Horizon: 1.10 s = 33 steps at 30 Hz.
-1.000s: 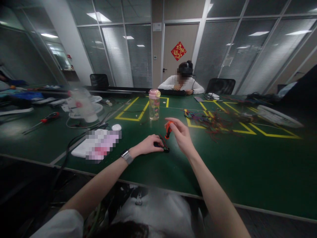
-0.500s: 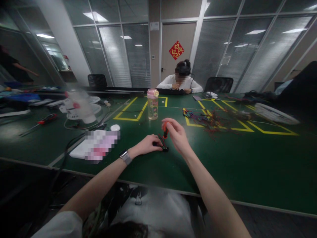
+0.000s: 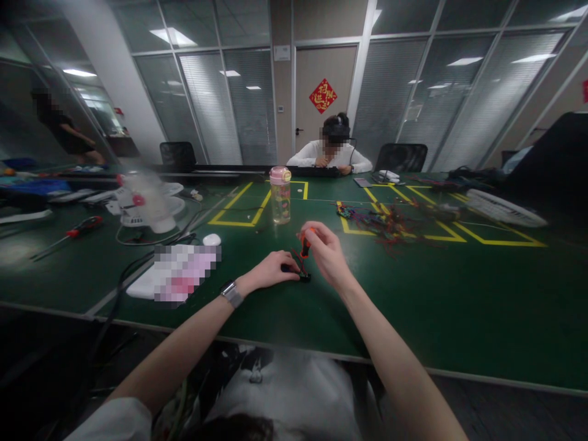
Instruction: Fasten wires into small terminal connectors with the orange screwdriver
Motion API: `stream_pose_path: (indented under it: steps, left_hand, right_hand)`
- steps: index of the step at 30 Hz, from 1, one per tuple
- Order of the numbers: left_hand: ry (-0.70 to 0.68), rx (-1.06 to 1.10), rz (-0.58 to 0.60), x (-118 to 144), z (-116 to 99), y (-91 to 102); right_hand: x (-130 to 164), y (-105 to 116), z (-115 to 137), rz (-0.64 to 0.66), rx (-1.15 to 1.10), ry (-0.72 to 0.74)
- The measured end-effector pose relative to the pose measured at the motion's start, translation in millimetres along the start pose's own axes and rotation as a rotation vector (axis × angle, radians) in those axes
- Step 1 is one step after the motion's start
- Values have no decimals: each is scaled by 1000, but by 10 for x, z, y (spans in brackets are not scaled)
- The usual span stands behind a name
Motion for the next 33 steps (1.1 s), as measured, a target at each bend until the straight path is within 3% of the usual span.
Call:
stream_pose_path:
  steps: [7, 15, 27, 33]
  left_hand:
    - [-20, 13, -3, -2, 11, -15]
    - [-73, 1, -55, 23, -51, 10]
    - [-59, 83, -35, 16, -2, -22]
    - [-59, 85, -39, 21, -14, -4]
  right_hand:
    - [5, -85, -5, 47, -41, -32]
    - [-25, 62, 34, -26, 27, 55]
    - [-53, 28, -3, -9, -119, -28]
    - [-106, 165, 15, -24, -50, -13]
Point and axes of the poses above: each hand's wrist, its own x-axis away from the middle knuckle, its own y-axis out of the back of the hand, z = x × y, the point moved 10 cm from there along -x, towards the middle knuckle, and after that the axes turned 4 degrees about y, right-handed, at the moved point
